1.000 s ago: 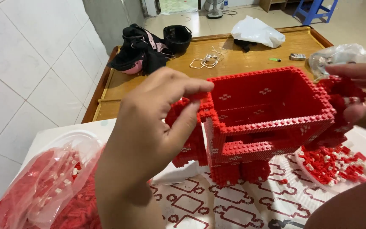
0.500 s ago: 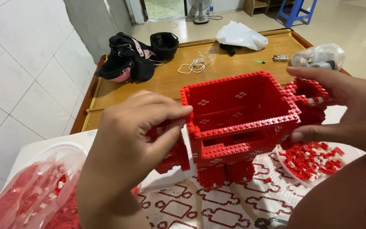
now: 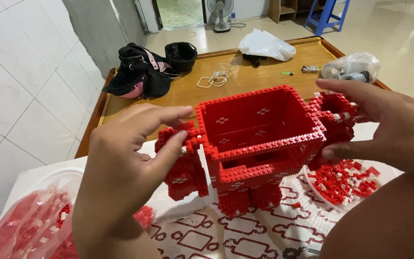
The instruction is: The person assembles a red plastic brick model, following a printed instruction sheet. They attach small red bricks to a larger red structure and then place individual bricks onto the instruction diagram.
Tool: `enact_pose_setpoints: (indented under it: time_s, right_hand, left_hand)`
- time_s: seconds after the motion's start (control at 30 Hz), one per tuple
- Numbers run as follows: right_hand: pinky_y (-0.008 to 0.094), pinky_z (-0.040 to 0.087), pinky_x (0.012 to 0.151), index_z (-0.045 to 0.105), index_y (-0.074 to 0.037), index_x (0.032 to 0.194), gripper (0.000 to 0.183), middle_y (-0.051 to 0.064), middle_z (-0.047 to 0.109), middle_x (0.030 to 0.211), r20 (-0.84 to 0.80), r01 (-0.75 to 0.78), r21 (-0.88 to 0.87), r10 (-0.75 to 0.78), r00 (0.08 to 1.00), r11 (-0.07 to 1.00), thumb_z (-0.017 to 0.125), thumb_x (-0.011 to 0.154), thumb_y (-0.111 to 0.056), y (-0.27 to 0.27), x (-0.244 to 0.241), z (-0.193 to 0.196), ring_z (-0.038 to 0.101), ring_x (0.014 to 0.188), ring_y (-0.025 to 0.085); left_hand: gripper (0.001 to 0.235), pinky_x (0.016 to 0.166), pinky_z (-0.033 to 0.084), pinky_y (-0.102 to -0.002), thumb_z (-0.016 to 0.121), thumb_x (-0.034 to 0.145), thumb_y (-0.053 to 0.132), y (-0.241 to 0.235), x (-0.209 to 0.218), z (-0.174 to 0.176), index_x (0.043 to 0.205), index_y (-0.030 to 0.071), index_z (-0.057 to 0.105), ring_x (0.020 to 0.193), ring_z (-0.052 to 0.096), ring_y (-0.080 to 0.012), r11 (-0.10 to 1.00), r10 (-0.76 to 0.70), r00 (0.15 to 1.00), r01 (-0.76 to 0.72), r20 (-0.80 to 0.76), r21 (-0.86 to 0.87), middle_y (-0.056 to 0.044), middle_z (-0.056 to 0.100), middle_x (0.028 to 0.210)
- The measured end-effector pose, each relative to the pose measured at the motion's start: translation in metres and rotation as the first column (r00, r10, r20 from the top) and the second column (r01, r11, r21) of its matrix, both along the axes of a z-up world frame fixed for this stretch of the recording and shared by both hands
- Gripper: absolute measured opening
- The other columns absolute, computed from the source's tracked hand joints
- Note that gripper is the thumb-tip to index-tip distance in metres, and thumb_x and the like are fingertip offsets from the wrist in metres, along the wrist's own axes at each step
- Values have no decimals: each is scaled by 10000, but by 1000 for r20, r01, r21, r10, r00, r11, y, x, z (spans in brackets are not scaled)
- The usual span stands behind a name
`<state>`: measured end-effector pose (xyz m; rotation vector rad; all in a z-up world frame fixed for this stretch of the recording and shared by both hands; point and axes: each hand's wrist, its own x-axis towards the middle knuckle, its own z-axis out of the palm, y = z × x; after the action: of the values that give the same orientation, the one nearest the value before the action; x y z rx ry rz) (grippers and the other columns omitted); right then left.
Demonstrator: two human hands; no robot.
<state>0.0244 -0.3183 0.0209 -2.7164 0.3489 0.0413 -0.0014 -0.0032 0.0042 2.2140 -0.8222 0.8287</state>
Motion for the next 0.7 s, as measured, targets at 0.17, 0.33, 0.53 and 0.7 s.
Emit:
enact_pose_setpoints:
  time_s: [0.17, 0.33, 0.53, 0.7]
  right_hand:
    - [539, 517, 1069, 402, -466, 1584, 1205, 0, 635, 1433, 47, -14, 17, 13, 999, 1000, 987, 585, -134, -9, 1, -11, 615, 1297, 312]
    - [674, 432, 1013, 517, -58, 1538, 1186, 267, 538, 1509, 518, -363, -149, 385, 764, 920, 933, 443, -247, -26, 3, -33, 492, 1374, 466]
    - [575, 505, 1017, 671, 55, 1358, 715, 290, 667, 1379, 638, -517, -323, 585, 500, 793, 832, 741, -268, 34, -26, -1, 628, 1274, 434]
    - [428, 516, 920, 778, -92, 1161, 460, 88, 769, 1121, 674, -653, -246, 611, 416, 716, 868, 749, -278, 86, -27, -13, 676, 1059, 265]
  left_hand:
    - [266, 885, 575, -357, 677, 929, 9, 5, -1, -2, 1187, -33, 726, 978, 718, -240, 999, 26, 1000, -25, 17, -26, -150, 760, 1058]
    - [174, 847, 552, -343, 600, 960, 56, 5, -1, 0, 1079, 5, 716, 997, 689, -225, 999, -2, 1000, 2, -12, -33, -108, 743, 1035]
    - [201, 734, 509, -311, 559, 978, 102, 4, -2, -1, 1097, 40, 708, 878, 661, -190, 1000, -9, 999, 9, -35, -15, -72, 713, 961]
    - [297, 790, 500, -354, 577, 935, 67, 7, -7, -2, 1200, 75, 711, 904, 657, -215, 999, 14, 999, -11, -52, 46, -80, 713, 972]
